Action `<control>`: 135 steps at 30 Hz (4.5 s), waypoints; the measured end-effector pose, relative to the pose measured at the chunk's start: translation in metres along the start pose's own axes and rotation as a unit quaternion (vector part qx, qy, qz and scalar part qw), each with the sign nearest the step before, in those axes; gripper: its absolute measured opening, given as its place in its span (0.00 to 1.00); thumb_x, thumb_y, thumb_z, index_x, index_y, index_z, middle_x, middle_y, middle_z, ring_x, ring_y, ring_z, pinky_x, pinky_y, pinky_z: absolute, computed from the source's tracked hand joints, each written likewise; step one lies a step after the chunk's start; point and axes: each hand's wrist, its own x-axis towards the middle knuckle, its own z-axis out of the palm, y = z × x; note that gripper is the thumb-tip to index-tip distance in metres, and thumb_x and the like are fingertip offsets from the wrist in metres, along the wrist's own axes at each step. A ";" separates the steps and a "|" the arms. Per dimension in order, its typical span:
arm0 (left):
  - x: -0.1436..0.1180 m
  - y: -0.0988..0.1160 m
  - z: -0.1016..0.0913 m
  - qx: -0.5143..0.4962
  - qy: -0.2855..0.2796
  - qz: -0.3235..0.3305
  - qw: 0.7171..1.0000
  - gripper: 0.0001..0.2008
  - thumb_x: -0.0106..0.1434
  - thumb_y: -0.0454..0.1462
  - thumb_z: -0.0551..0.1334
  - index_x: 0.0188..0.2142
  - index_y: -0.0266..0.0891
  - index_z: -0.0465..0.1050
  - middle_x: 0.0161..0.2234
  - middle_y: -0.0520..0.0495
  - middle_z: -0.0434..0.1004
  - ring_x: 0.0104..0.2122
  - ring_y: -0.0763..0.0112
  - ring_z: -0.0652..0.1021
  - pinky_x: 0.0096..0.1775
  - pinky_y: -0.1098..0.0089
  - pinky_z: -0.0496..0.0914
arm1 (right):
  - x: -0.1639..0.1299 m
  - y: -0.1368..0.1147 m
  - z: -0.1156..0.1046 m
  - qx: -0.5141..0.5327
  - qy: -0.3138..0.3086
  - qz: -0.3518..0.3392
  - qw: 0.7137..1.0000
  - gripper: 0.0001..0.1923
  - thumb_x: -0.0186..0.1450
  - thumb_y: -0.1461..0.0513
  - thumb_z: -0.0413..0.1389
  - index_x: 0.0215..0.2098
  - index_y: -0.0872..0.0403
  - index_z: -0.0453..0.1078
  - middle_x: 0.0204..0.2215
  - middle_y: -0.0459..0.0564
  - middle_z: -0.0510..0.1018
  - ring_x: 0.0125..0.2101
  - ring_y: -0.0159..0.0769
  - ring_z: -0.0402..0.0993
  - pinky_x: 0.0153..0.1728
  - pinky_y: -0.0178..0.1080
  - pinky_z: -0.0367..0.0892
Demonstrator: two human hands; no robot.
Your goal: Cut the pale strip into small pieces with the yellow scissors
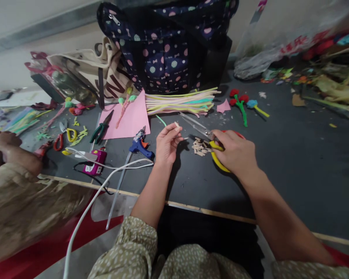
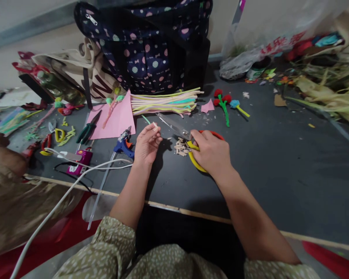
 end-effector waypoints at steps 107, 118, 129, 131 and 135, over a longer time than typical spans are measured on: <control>-0.007 -0.005 0.005 0.014 0.043 0.093 0.995 0.12 0.48 0.36 0.70 0.36 0.41 0.80 0.29 0.54 0.76 0.23 0.82 0.69 0.29 0.77 0.69 | -0.003 -0.006 0.006 -0.025 0.014 -0.021 0.999 0.20 0.64 0.59 0.50 0.54 0.48 0.69 0.35 0.47 0.75 0.29 0.30 0.65 0.27 0.35 0.50; -0.006 -0.007 0.008 0.031 0.082 0.119 0.989 0.09 0.50 0.35 0.70 0.33 0.41 0.79 0.29 0.54 0.75 0.23 0.82 0.70 0.29 0.76 0.70 | -0.004 -0.009 0.005 -0.040 0.018 -0.018 0.999 0.21 0.66 0.57 0.49 0.57 0.47 0.66 0.35 0.47 0.76 0.28 0.30 0.64 0.24 0.36 0.47; -0.006 -0.007 0.009 0.026 0.079 0.117 0.990 0.09 0.48 0.36 0.71 0.32 0.41 0.79 0.27 0.54 0.74 0.24 0.82 0.70 0.30 0.76 0.70 | -0.006 -0.007 0.008 -0.049 0.006 -0.036 0.998 0.22 0.67 0.57 0.48 0.58 0.49 0.66 0.34 0.49 0.76 0.30 0.32 0.67 0.26 0.37 0.48; -0.007 -0.006 0.009 0.027 0.076 0.113 0.990 0.10 0.47 0.36 0.71 0.32 0.41 0.79 0.27 0.55 0.74 0.23 0.83 0.69 0.29 0.77 0.70 | -0.006 -0.007 0.008 -0.047 0.008 -0.040 0.998 0.21 0.67 0.57 0.48 0.58 0.49 0.66 0.33 0.48 0.76 0.30 0.32 0.67 0.26 0.37 0.48; -0.008 -0.004 0.008 0.030 0.061 0.105 0.992 0.10 0.48 0.36 0.70 0.34 0.42 0.80 0.29 0.54 0.76 0.24 0.82 0.70 0.29 0.77 0.70 | -0.006 -0.006 0.010 -0.006 0.015 -0.026 1.000 0.20 0.66 0.59 0.49 0.56 0.49 0.68 0.34 0.48 0.78 0.32 0.32 0.70 0.27 0.36 0.52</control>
